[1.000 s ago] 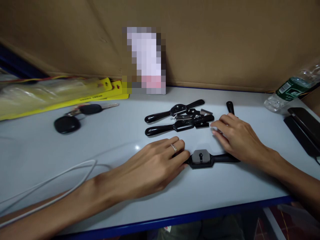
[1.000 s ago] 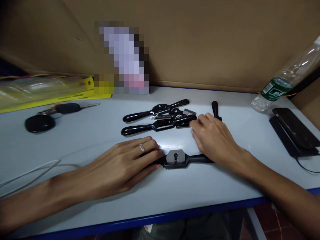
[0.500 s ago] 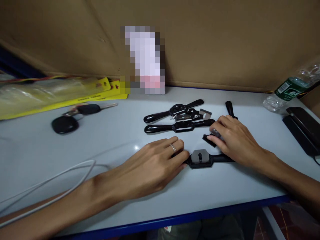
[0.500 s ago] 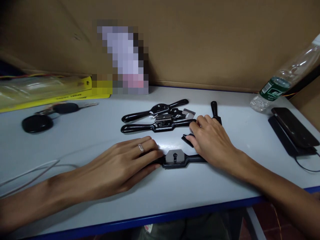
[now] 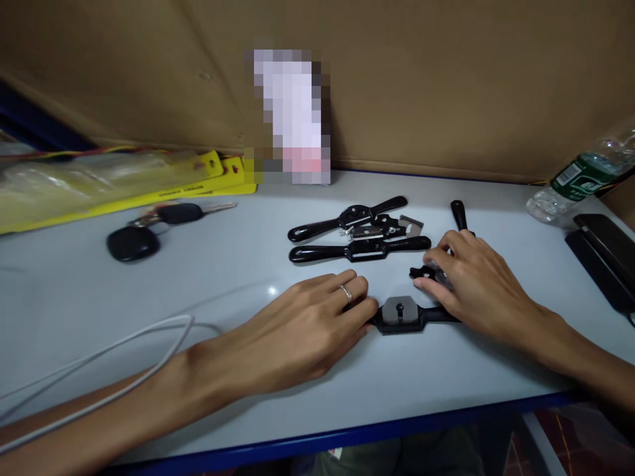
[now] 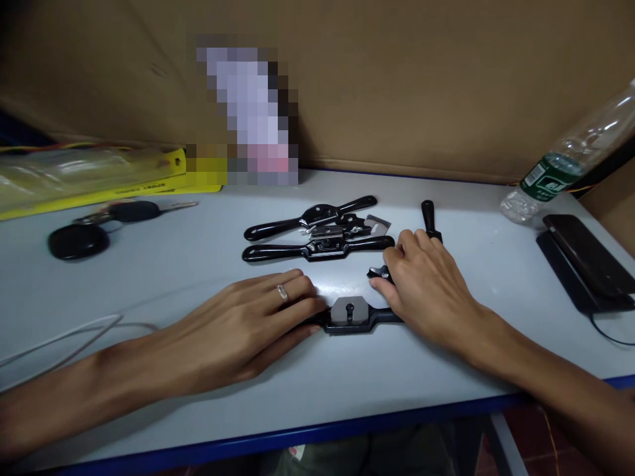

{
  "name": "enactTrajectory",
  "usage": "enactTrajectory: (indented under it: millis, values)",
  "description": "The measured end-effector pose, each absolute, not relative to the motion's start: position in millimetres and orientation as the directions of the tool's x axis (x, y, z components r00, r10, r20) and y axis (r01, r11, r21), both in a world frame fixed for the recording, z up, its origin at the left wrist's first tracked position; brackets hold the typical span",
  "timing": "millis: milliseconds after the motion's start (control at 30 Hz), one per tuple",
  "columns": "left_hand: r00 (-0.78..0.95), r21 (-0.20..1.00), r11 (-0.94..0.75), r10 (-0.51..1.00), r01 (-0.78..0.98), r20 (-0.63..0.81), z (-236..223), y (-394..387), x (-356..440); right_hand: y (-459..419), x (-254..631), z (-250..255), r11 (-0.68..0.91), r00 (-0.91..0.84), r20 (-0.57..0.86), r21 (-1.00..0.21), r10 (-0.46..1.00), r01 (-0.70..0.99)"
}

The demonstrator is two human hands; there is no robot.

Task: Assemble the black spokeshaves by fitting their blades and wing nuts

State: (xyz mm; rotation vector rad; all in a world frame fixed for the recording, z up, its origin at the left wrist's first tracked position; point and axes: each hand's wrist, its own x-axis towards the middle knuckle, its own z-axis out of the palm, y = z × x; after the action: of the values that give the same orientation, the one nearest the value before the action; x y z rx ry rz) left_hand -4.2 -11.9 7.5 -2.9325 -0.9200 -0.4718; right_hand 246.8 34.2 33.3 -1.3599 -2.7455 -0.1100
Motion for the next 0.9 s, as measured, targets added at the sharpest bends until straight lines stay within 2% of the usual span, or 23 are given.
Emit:
enactTrajectory:
  millis: [67, 167, 233, 333, 400, 633, 767, 900]
  values:
    - [0.78, 0.057, -0.825, 0.552, 0.563, 0.295, 8, -12, -4, 36, 248, 33, 0.609, -0.607, 0.08, 0.003, 0.791, 0.793]
    - [0.781, 0.051, -0.826, 0.549, 0.561, 0.298, 8, -12, -4, 37, 251, 33, 0.631, -0.621, 0.119, -0.104, 0.775, 0.769]
    - [0.78, 0.055, -0.827, 0.549, 0.56, 0.3, 8, -11, -3, 37, 251, 33, 0.654, -0.631, 0.173, -0.236, 0.756, 0.719]
    - [0.78, 0.057, -0.825, 0.552, 0.562, 0.296, 8, -12, -4, 34, 248, 34, 0.676, -0.654, 0.249, -0.486, 0.714, 0.554]
    - [0.779, 0.056, -0.822, 0.556, 0.566, 0.289, 8, -12, -4, 30, 245, 34, 0.681, -0.677, 0.277, -0.578, 0.682, 0.45]
    - [0.776, 0.043, -0.824, 0.549, 0.565, 0.312, 7, -12, -3, 15, 235, 27, 0.698, -0.726, 0.266, -0.6, 0.634, 0.39]
    - [0.775, 0.046, -0.823, 0.55, 0.566, 0.312, 6, -12, -4, 17, 237, 36, 0.69, -0.692, 0.322, -0.632, 0.647, 0.351]
    - [0.779, 0.056, -0.822, 0.556, 0.566, 0.289, 7, -13, -5, 31, 248, 51, 0.64, -0.529, 0.372, -0.556, 0.763, 0.53]
